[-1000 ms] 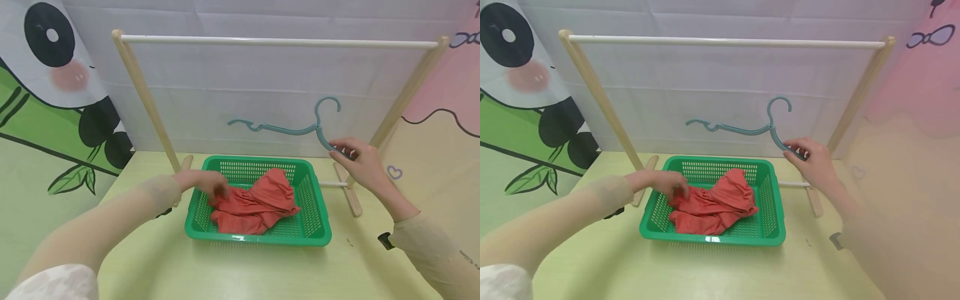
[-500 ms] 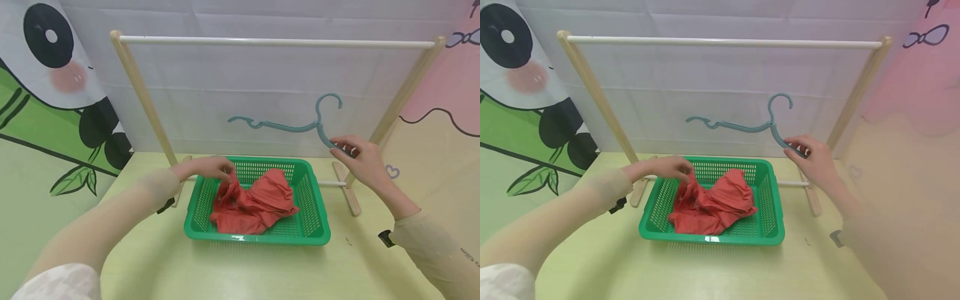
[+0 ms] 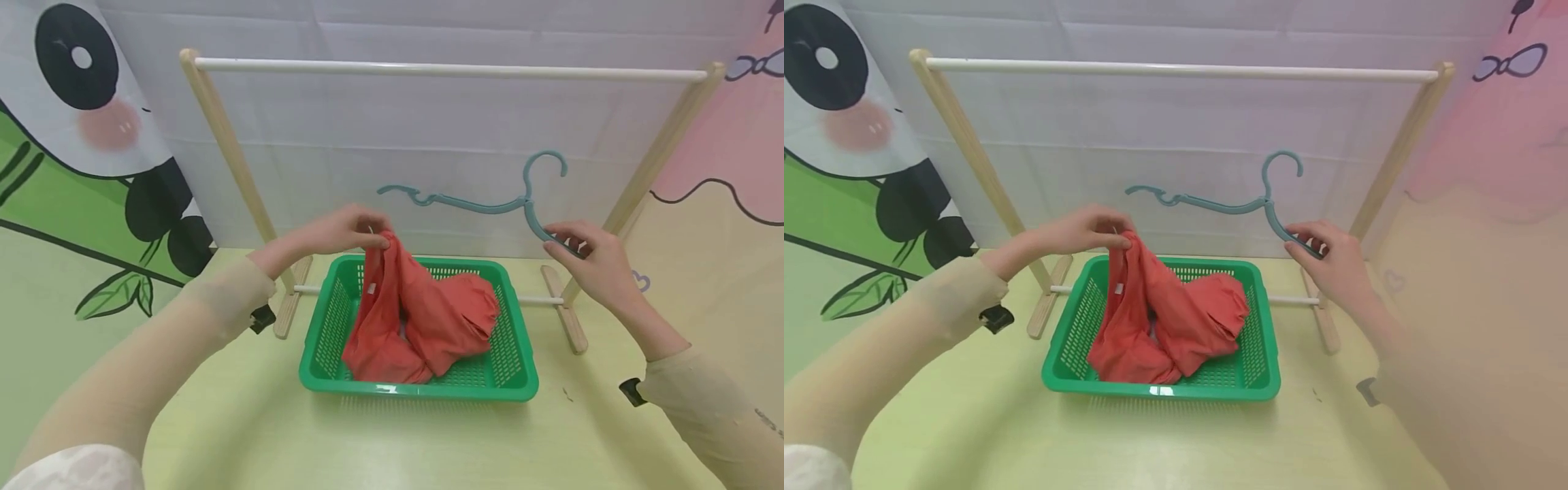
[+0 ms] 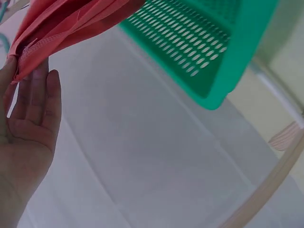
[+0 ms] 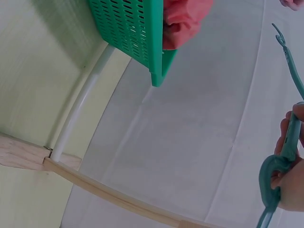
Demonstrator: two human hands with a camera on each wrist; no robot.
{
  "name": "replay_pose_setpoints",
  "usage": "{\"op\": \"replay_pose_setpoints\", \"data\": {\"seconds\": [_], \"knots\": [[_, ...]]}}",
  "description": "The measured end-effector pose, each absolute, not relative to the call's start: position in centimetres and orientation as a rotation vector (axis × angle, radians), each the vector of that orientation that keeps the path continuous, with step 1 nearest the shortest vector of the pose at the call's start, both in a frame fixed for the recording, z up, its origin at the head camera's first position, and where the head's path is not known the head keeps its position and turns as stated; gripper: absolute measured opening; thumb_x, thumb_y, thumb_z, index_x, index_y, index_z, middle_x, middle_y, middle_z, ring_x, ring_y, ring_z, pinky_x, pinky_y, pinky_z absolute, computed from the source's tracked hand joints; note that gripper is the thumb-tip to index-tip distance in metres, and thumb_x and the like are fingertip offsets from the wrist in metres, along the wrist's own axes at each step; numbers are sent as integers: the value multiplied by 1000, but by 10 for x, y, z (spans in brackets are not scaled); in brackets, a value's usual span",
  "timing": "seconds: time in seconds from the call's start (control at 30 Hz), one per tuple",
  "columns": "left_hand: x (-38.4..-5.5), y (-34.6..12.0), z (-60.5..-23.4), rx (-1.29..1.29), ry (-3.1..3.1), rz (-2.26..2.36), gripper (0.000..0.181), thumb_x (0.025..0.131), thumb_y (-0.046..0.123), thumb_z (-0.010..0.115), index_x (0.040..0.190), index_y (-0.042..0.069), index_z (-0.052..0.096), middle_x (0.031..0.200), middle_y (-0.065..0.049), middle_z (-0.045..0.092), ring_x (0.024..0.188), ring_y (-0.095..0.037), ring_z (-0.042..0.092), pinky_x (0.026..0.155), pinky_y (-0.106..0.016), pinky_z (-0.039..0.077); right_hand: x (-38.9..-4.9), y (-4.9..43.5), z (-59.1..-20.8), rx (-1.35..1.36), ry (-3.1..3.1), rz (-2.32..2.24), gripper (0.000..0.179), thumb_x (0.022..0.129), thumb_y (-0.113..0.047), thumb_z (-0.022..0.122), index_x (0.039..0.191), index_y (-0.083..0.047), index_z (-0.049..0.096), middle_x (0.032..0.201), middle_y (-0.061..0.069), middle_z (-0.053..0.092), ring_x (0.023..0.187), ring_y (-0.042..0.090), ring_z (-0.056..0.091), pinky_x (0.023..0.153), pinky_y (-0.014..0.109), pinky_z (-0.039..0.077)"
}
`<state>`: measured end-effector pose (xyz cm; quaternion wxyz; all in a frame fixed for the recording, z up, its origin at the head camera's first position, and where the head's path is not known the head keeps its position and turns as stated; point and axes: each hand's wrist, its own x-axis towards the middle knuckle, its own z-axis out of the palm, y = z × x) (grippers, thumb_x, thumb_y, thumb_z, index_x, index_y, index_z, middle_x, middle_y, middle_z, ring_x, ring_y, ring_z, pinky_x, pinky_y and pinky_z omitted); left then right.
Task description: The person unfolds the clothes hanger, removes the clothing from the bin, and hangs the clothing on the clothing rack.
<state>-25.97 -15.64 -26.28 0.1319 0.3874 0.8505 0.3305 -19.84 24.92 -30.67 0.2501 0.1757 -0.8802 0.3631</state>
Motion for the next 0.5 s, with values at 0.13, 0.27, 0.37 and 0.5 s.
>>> {"op": "replay_pose_setpoints", "data": {"seconds": [0.13, 0.27, 0.37, 0.5], "knots": [[-259, -158, -241, 1082, 2524, 1102, 16, 97, 13, 62, 110, 4, 67, 100, -12, 68, 85, -18, 68, 78, -32, 58, -199, 250, -308, 480, -2390, 1000, 24, 89, -7, 71, 113, -9, 73, 85, -26, 54, 77, -5, 48, 67, 8, 37], [-260, -161, -219, 1075, 2618, 1209, 15, 97, 12, 63, 109, 3, 67, 99, -10, 67, 82, -16, 68, 77, -29, 58, -199, 250, -309, 482, -2394, 1006, 23, 90, -8, 70, 113, -9, 73, 84, -26, 54, 76, -5, 48, 66, 8, 38], [-258, -162, -201, 1053, 2667, 1308, 16, 96, 13, 64, 109, 4, 67, 97, -4, 66, 80, -14, 68, 76, -26, 58, -200, 250, -311, 474, -2398, 1004, 23, 90, -9, 70, 112, -9, 73, 83, -26, 54, 75, -4, 48, 65, 10, 38], [-255, -162, -180, 1029, 2686, 1455, 16, 96, 14, 64, 109, 6, 68, 95, 0, 67, 78, -14, 67, 75, -24, 57, -200, 251, -313, 473, -2394, 998, 23, 90, -9, 70, 112, -9, 73, 83, -27, 53, 74, -3, 47, 63, 10, 38]]}}
